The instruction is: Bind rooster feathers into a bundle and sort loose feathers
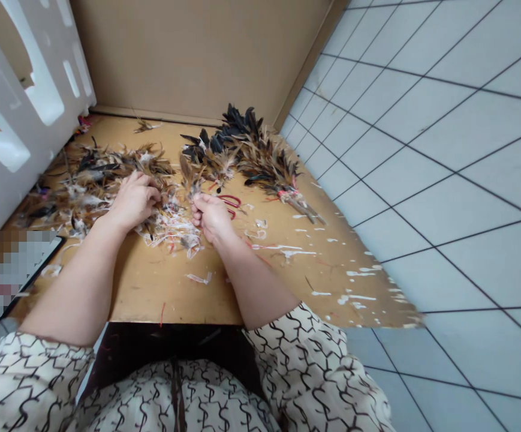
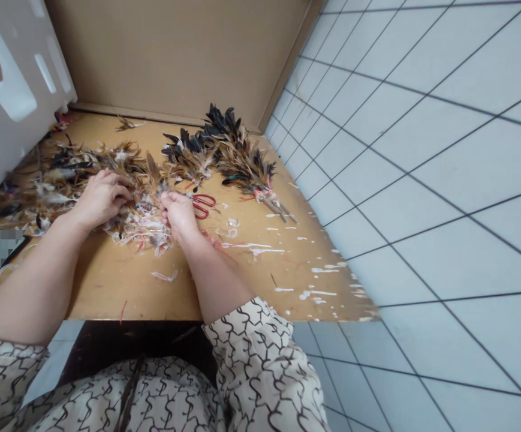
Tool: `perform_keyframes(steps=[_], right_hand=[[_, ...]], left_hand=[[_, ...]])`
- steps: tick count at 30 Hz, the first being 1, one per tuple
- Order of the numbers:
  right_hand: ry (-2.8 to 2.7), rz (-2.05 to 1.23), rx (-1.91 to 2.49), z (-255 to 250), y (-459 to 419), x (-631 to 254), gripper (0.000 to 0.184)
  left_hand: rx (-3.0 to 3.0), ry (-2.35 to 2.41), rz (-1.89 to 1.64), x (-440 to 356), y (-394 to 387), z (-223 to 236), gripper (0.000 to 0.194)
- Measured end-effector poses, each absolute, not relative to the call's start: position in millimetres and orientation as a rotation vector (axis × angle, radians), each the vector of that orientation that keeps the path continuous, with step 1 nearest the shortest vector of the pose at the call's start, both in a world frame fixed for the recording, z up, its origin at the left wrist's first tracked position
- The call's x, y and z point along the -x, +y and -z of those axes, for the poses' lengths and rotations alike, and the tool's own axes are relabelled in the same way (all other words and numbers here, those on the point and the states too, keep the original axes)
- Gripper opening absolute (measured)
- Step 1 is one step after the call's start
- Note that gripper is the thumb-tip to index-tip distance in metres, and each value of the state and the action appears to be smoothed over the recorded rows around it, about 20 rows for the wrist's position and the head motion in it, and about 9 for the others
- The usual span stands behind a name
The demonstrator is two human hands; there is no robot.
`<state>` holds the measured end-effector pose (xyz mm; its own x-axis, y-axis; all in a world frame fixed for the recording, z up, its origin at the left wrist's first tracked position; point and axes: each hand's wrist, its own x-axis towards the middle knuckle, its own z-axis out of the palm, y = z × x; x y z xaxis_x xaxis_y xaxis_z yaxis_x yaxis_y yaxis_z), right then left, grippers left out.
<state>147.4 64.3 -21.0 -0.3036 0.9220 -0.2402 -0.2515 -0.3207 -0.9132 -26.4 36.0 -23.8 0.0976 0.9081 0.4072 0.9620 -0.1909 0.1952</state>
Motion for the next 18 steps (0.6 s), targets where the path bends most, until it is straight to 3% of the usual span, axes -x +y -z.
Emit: perform_keyframes(steps=[4,12,18], right_hand=[[-1.016,-1.756,1.038,21.7,64.4,-148.3,0.028],[-1.020,-1.739,1.057,20.7,63.2,-146.7,0.030],[-1.011,-1.751,1.055,19.7,62.3,-147.7,0.030]], left_hand=[[2.253,-1.896,0.733,29.4,35.8,21.7,0.024],[2.334,-1.900,0.442,21.8,32.1,20.9,0.028],[2.269,-1.948,0.746,25.3,37.0,23.7,0.018]])
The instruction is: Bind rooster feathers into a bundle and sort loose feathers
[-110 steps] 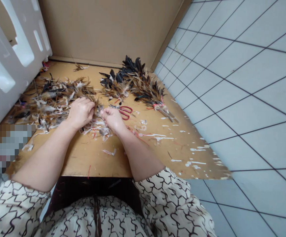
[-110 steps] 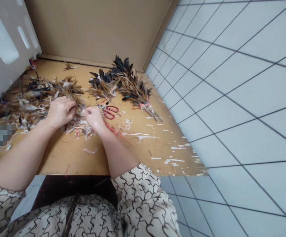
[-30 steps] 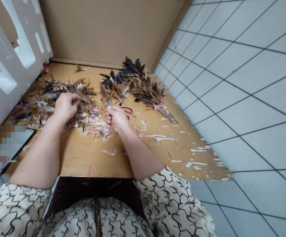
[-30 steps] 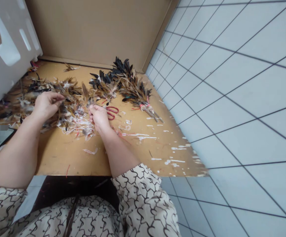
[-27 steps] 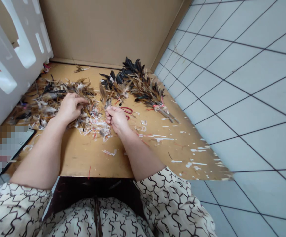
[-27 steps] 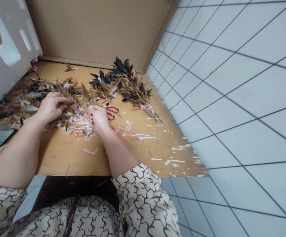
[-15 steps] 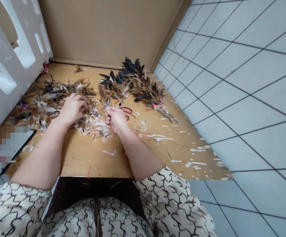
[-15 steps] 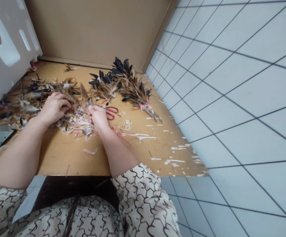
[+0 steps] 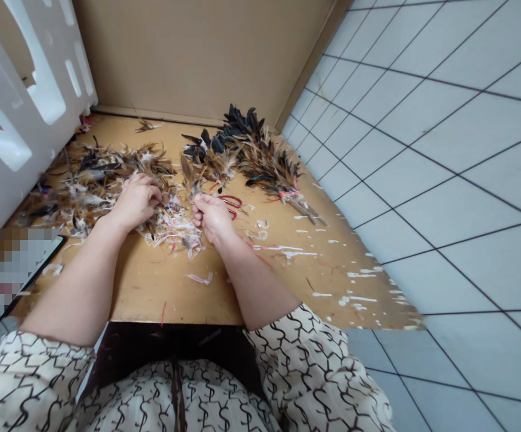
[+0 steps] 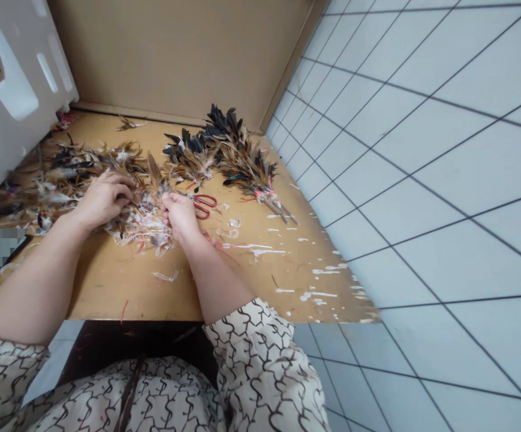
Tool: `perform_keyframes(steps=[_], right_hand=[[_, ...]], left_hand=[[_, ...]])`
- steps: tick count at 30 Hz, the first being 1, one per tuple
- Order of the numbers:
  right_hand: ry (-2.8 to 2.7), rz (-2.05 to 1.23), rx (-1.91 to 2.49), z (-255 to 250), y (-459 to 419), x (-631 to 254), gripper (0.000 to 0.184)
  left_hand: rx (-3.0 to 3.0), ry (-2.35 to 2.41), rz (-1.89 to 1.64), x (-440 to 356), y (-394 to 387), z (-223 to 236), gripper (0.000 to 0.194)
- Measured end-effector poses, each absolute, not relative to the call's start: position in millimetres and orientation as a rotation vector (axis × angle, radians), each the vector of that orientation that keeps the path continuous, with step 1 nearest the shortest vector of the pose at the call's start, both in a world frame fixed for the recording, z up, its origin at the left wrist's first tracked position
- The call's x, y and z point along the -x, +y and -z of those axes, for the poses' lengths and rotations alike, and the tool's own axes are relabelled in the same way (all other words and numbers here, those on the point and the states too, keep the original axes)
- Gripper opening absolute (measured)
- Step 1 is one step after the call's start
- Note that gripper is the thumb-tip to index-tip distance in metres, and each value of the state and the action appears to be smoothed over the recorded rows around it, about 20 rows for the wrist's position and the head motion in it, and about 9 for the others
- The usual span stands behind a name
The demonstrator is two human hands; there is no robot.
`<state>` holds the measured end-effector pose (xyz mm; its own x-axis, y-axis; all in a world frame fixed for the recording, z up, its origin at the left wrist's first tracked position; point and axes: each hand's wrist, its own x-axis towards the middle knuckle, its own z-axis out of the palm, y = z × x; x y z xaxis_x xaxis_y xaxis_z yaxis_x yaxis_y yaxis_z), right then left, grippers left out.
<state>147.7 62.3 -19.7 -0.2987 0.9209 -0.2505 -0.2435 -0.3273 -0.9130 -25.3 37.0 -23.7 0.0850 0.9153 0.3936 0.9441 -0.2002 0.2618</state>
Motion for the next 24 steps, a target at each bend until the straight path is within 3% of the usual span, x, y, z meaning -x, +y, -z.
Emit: perform_keyframes(steps=[6,14,18,24], right_hand=[[-0.994,-1.752,1.063,18,62,-148,0.029],[-1.019,-1.767,1.033,20,62,-148,0.028],[-1.027,-1.763,1.036,20,61,-147,0.028],[-1.028,-1.904,1.020,16,57,-145,0.025]], left_hand=[[1.825,-2.092,1.530,24,37,14,0.006],[1.449,-2.208,2.631,12,38,5,0.010],[1.482,-2.230,2.715,1,37,5,0.010],[1.625,-2.184,2.515,-15,34,3,0.008]])
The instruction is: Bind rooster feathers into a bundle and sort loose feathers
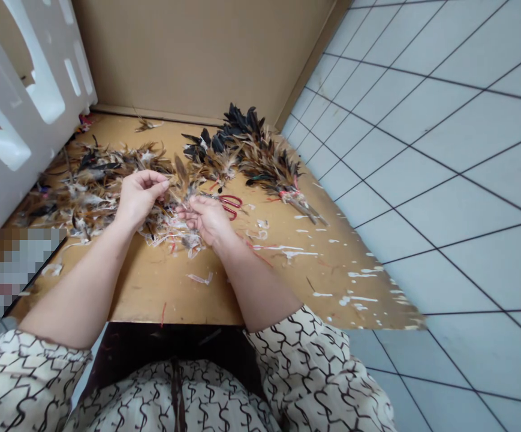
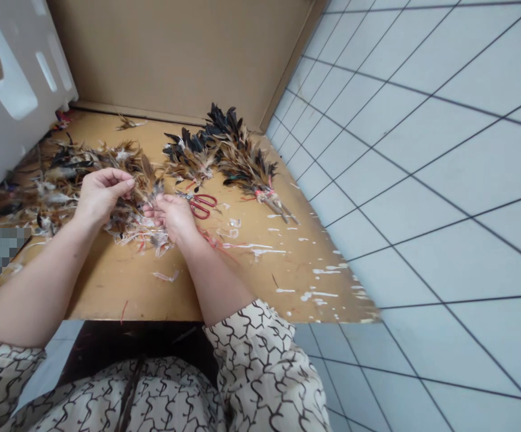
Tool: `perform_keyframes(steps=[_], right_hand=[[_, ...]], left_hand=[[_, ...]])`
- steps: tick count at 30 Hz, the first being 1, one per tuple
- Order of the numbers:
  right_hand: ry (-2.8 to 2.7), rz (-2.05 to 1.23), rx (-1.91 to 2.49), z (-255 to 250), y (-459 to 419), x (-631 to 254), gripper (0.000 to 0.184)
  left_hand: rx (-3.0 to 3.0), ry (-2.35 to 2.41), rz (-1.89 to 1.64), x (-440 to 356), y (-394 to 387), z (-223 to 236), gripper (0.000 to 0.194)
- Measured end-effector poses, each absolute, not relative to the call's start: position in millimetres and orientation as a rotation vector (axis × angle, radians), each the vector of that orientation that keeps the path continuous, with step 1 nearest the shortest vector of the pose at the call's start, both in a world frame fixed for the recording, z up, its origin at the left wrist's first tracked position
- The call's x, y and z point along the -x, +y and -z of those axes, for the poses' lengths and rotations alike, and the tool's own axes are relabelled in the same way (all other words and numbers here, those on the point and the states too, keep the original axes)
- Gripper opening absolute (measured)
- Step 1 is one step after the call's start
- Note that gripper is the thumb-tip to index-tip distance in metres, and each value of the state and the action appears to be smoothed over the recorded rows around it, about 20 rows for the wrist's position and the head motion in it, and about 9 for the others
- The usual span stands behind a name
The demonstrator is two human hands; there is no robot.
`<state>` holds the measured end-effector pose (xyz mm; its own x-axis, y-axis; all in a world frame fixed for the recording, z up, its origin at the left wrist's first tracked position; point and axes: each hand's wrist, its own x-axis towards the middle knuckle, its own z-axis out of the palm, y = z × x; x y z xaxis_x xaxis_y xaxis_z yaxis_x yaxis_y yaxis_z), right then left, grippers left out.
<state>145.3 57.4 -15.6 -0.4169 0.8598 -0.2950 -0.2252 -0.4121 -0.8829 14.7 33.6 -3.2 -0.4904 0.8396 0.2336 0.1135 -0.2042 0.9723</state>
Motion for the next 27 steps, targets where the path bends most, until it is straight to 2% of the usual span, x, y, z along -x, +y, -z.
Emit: perform_keyframes(steps=[16,22,27], right_hand=[[-0.965,-1.973,1.012,13.8,54.3,-144.6,0.022],[-0.979,-1.962,1.006,17.0,56.1,-145.0,0.020],[-0.963,-1.832,0.998,17.9,57.1,-143.7,0.024]], left_hand=[[-1.387,1.551,-1.719,-20.2,32.5,12.7,0.008],[-1.315,1.525,-1.711,-20.3,32.9,10.7,0.006],[-1.125,1.455,-1.647,-20.6,35.5,11.3,0.010]])
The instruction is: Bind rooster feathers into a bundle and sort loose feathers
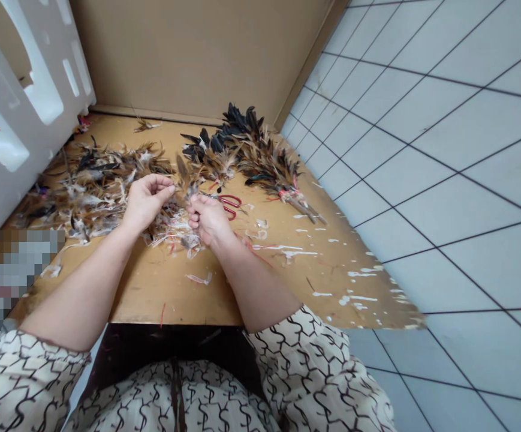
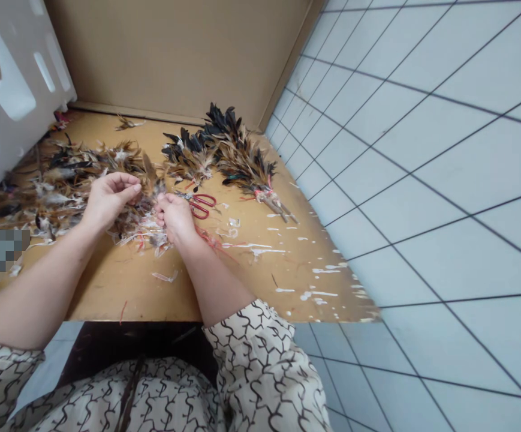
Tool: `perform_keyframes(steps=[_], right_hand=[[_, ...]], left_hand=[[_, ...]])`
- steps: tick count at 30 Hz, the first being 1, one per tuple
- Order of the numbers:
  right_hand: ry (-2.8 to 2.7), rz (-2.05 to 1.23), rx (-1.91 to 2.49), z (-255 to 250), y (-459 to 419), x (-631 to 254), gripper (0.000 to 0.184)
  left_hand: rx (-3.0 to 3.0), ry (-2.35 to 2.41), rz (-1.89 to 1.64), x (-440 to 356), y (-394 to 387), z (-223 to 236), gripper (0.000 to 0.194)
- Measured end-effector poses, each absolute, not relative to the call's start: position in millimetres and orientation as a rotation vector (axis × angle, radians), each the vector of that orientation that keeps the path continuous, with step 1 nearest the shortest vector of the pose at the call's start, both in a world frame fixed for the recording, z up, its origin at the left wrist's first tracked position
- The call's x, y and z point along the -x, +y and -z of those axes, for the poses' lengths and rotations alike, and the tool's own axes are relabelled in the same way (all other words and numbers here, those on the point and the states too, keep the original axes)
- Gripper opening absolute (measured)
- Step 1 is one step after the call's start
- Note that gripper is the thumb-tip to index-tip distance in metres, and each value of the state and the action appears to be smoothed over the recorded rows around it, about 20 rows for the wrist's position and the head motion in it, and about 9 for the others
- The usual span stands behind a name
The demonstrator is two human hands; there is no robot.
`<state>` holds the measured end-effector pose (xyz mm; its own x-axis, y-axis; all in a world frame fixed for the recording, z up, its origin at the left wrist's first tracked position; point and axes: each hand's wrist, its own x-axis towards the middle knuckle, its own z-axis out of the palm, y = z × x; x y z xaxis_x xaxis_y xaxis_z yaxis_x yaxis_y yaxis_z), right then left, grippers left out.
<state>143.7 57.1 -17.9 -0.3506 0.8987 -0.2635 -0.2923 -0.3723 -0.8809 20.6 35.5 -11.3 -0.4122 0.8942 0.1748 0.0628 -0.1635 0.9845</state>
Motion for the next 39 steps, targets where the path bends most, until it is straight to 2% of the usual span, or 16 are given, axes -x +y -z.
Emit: perform_keyframes(steps=[8,18,39], right_hand=[[-1.014,-1.652,1.011,18.5,56.7,-141.2,0.027],[-1.171,-1.545,1.033,25.6,56.2,-138.0,0.027],[-1.179,-1.637,1.021,24.8,56.5,-140.3,0.029]], left_hand=[[-1.089,1.317,-1.215,-26.8,29.3,7.6,0.029],[-1.027,1.263,-1.375,-27.6,33.5,14.4,0.038],[-1.271,1.425,-1.482,-26.4,32.2,9.6,0.014]])
